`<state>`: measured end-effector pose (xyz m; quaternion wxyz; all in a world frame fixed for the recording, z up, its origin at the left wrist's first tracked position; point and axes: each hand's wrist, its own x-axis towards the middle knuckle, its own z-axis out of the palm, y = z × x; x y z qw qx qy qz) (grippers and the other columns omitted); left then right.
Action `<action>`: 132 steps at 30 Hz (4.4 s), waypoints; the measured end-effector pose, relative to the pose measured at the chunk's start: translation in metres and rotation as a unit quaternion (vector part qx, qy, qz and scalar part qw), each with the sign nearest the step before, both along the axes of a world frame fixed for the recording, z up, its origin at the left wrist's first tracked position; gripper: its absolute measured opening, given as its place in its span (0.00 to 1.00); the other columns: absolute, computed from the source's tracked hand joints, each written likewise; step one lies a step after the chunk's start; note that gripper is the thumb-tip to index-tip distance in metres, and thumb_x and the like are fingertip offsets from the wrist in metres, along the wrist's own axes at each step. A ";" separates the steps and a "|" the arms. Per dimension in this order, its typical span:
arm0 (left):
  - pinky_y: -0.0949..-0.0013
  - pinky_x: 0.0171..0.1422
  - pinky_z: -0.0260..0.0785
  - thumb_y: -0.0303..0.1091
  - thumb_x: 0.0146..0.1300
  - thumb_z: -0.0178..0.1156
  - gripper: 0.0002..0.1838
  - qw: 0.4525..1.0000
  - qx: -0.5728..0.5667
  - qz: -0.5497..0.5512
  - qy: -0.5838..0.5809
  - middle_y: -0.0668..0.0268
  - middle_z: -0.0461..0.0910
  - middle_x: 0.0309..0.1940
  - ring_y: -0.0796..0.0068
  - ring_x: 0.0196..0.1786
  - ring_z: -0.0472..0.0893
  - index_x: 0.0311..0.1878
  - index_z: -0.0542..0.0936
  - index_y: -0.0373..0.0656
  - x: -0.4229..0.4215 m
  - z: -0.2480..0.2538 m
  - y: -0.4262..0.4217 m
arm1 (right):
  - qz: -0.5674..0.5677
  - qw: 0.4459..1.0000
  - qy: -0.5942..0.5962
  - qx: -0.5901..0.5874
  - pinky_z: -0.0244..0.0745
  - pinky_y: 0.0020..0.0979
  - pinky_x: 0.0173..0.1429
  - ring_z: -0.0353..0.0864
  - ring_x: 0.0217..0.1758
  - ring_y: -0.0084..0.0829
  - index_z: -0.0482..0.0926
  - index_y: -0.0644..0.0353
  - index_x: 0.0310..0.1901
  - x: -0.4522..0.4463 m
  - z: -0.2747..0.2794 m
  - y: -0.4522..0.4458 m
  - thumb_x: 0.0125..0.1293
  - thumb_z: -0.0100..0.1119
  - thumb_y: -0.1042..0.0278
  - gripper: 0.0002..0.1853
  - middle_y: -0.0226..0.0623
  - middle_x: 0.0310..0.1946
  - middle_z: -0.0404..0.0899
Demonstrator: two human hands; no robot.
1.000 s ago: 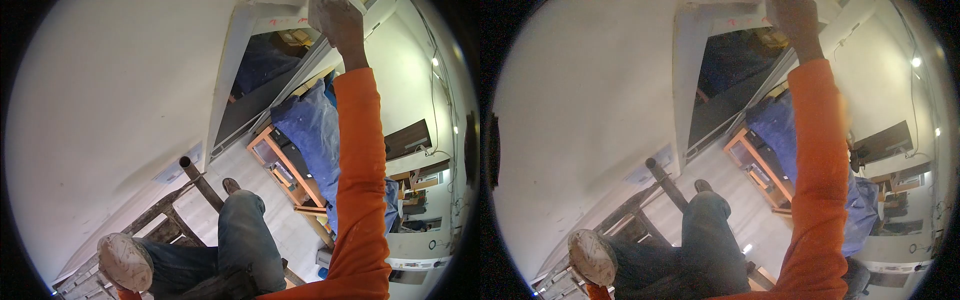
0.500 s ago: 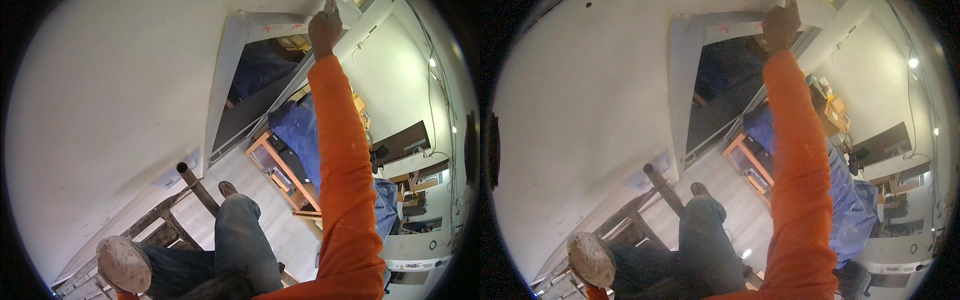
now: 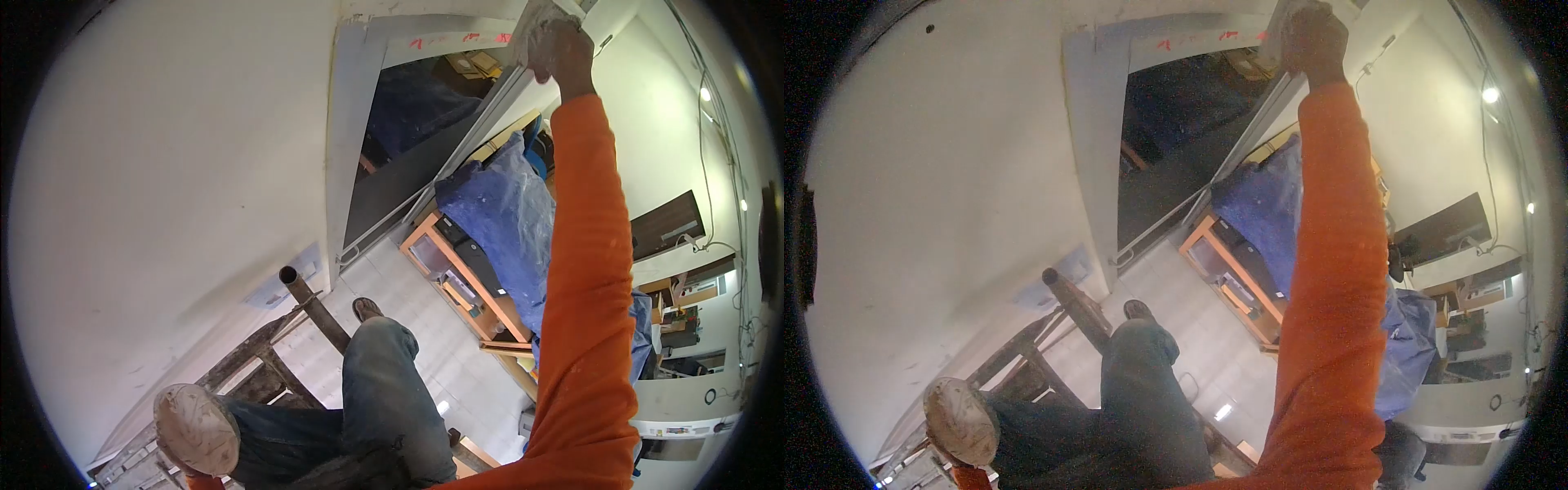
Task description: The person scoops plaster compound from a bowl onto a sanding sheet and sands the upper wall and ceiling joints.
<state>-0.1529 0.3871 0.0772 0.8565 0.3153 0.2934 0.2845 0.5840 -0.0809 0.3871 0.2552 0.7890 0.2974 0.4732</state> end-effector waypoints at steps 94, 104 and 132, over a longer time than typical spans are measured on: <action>0.41 0.73 0.49 0.73 0.58 0.42 0.47 0.996 0.020 0.034 0.077 0.65 0.50 0.75 0.53 0.75 0.51 0.75 0.53 0.55 -0.018 -0.004 0.000 | 0.273 0.921 0.009 0.277 0.51 0.42 0.72 0.60 0.69 0.44 0.62 0.57 0.68 -0.126 -0.072 0.139 0.66 0.46 0.77 0.27 0.45 0.66 0.62; 0.41 0.74 0.49 0.72 0.58 0.41 0.46 0.968 0.059 0.000 0.243 0.65 0.50 0.75 0.53 0.75 0.51 0.75 0.53 0.54 0.034 0.060 -0.022 | 0.285 0.919 -0.027 0.271 0.51 0.45 0.72 0.54 0.72 0.49 0.59 0.62 0.68 -0.071 -0.059 0.169 0.55 0.45 0.85 0.35 0.49 0.67 0.58; 0.45 0.69 0.61 0.69 0.61 0.46 0.43 0.999 0.009 -0.009 -0.036 0.61 0.62 0.69 0.53 0.67 0.65 0.72 0.60 0.50 -0.016 -0.022 0.007 | -0.031 0.944 0.276 0.179 0.75 0.37 0.52 0.76 0.53 0.42 0.69 0.65 0.59 -0.160 -0.004 0.164 0.69 0.43 0.68 0.19 0.48 0.57 0.72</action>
